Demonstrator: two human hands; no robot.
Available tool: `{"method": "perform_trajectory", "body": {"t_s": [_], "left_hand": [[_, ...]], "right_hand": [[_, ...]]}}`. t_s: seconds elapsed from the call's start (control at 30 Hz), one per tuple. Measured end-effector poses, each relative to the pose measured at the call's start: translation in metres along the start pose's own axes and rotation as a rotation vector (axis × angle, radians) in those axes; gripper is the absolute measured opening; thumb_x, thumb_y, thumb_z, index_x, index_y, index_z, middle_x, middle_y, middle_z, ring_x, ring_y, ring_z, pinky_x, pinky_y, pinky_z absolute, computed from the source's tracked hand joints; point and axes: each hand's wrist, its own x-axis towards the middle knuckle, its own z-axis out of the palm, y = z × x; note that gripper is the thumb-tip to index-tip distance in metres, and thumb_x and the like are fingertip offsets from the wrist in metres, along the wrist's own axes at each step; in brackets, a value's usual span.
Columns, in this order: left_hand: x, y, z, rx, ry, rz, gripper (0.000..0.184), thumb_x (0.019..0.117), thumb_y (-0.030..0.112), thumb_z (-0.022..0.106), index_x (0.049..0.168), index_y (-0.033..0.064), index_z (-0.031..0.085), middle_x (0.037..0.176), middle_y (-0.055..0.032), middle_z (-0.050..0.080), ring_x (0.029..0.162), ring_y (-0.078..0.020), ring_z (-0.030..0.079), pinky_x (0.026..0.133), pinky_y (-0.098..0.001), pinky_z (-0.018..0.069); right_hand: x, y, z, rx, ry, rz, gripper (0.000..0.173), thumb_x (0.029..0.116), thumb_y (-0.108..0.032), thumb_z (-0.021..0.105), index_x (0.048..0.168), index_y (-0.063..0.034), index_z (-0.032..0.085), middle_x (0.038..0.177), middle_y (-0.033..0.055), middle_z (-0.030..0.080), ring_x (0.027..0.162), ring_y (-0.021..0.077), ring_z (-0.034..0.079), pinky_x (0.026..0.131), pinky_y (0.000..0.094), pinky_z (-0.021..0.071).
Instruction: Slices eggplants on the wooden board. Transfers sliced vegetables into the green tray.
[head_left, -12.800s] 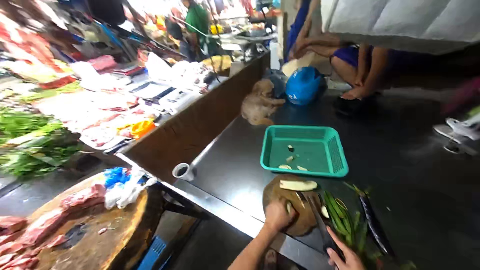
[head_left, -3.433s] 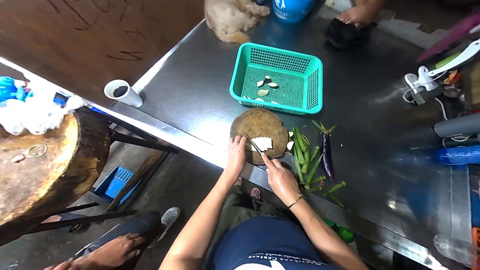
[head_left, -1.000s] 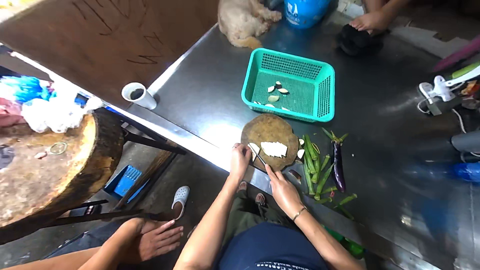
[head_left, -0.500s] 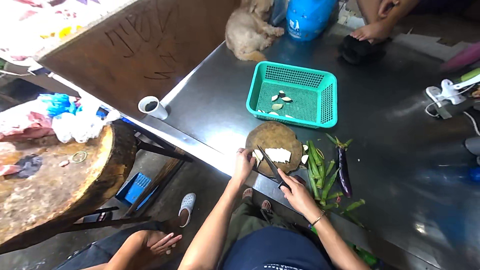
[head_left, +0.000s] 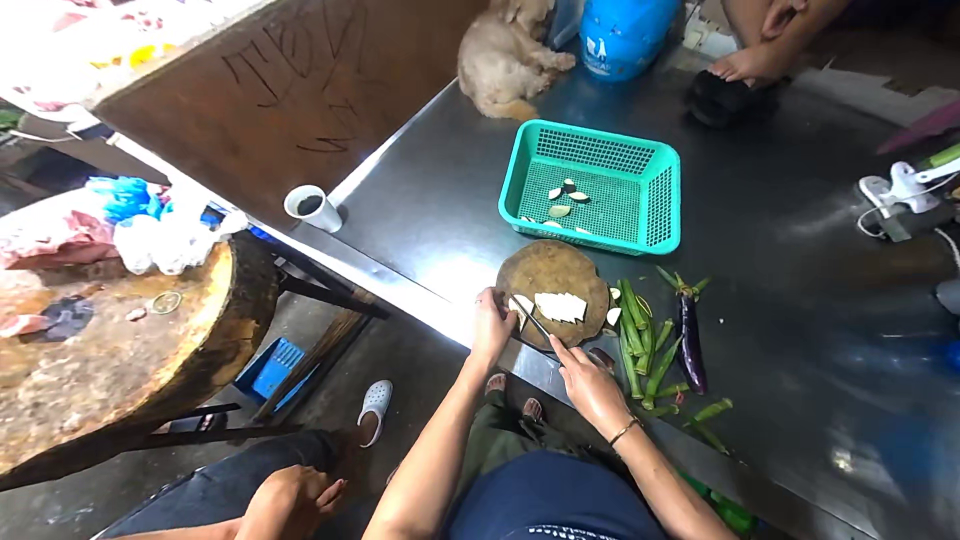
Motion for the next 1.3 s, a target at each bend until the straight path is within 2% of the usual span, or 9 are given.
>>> {"method": "perform_trajectory", "body": {"t_s": [0.17,0.33,0.47,0.6,0.73,0.93,1.07,1.17,1.3], "left_hand": [[0.0,0.001,0.001,0.029,-0.02,-0.014,0.032,0.0896,0.011,0.072,0.117,-0.002,0.063,0.117,-0.0228,0.061,0.095,-0.03,0.067,0.085,-0.0432,0.0572],[0.001,-0.003,0.003,0.03,-0.022,-0.009,0.034,0.089,0.011,0.07,0.121,0.0001,0.065,0.121,-0.0223,0.061,0.092,-0.0271,0.068,0.083,-0.0403,0.0586],[0.003,-0.004,0.002,0.06,-0.059,0.024,0.033,0.089,0.008,0.069,0.121,0.0019,0.069,0.127,-0.0237,0.06,0.094,-0.0274,0.069,0.085,-0.0396,0.0587],[0.006,-0.019,0.0,0.031,-0.164,0.122,0.03,0.0846,0.014,0.075,0.11,0.0004,0.066,0.111,-0.0198,0.065,0.092,-0.0275,0.068,0.082,-0.043,0.0582],[-0.018,-0.005,0.0,-0.167,-0.309,0.191,0.025,0.0848,0.017,0.074,0.102,0.0022,0.063,0.086,-0.0076,0.066,0.074,-0.0146,0.065,0.069,-0.0331,0.0567],[-0.055,0.069,0.056,-0.13,-0.55,0.345,0.024,0.0891,0.012,0.072,0.108,-0.0029,0.067,0.093,-0.0147,0.07,0.084,-0.0234,0.069,0.081,-0.0408,0.058],[-0.055,0.06,0.074,0.021,-0.246,0.53,0.028,0.0916,0.027,0.072,0.11,0.006,0.073,0.127,-0.0161,0.066,0.121,-0.0318,0.062,0.105,-0.0477,0.0507],[-0.037,0.034,0.06,0.094,0.112,0.37,0.062,0.0876,0.047,0.074,0.128,0.0006,0.065,0.145,-0.0295,0.051,0.134,-0.0475,0.049,0.111,-0.0599,0.0418],[-0.02,0.047,0.07,0.296,0.19,0.242,0.099,0.0776,0.076,0.066,0.143,0.0024,0.056,0.151,-0.0356,0.042,0.143,-0.0574,0.033,0.117,-0.0712,0.0223]], "right_hand": [[-0.002,0.001,0.007,-0.025,-0.015,0.012,0.062,0.1063,-0.015,0.049,0.163,-0.0311,0.031,0.14,0.0147,0.06,0.096,0.0329,0.072,0.086,0.0471,0.0584],[-0.015,0.007,0.014,-0.034,-0.01,0.044,0.065,0.1053,-0.014,0.052,0.163,-0.0335,0.03,0.137,0.0129,0.061,0.091,0.0314,0.072,0.082,0.047,0.0597],[-0.016,0.017,0.009,0.201,-0.049,0.041,0.06,0.1059,-0.013,0.052,0.162,-0.0286,0.035,0.142,0.0123,0.06,0.108,0.0295,0.07,0.095,0.0451,0.0567],[-0.042,0.046,0.009,0.538,0.123,0.027,0.056,0.1043,-0.011,0.055,0.158,-0.0216,0.043,0.144,0.0113,0.06,0.089,0.0184,0.072,0.079,0.0342,0.0613],[-0.07,0.077,0.007,0.735,0.309,0.099,0.056,0.1017,-0.01,0.057,0.157,-0.0172,0.046,0.144,0.0083,0.06,0.076,0.0117,0.07,0.066,0.0297,0.0605],[-0.081,0.107,0.015,0.76,0.441,0.186,0.058,0.1012,-0.01,0.056,0.158,-0.0164,0.043,0.144,0.008,0.061,0.068,0.0102,0.067,0.06,0.0287,0.0583],[-0.084,0.106,0.024,0.791,0.441,0.224,0.058,0.101,-0.009,0.056,0.157,-0.0176,0.045,0.145,0.0064,0.06,0.072,0.0111,0.069,0.062,0.0296,0.0593],[-0.087,0.103,0.032,0.834,0.416,0.236,0.059,0.1009,-0.009,0.056,0.158,-0.0178,0.044,0.146,0.005,0.059,0.071,0.0101,0.069,0.062,0.0288,0.0594],[-0.084,0.095,0.036,0.875,0.368,0.235,0.059,0.1018,-0.008,0.055,0.158,-0.0178,0.043,0.148,0.004,0.058,0.071,0.0083,0.067,0.062,0.026,0.0575]]}}
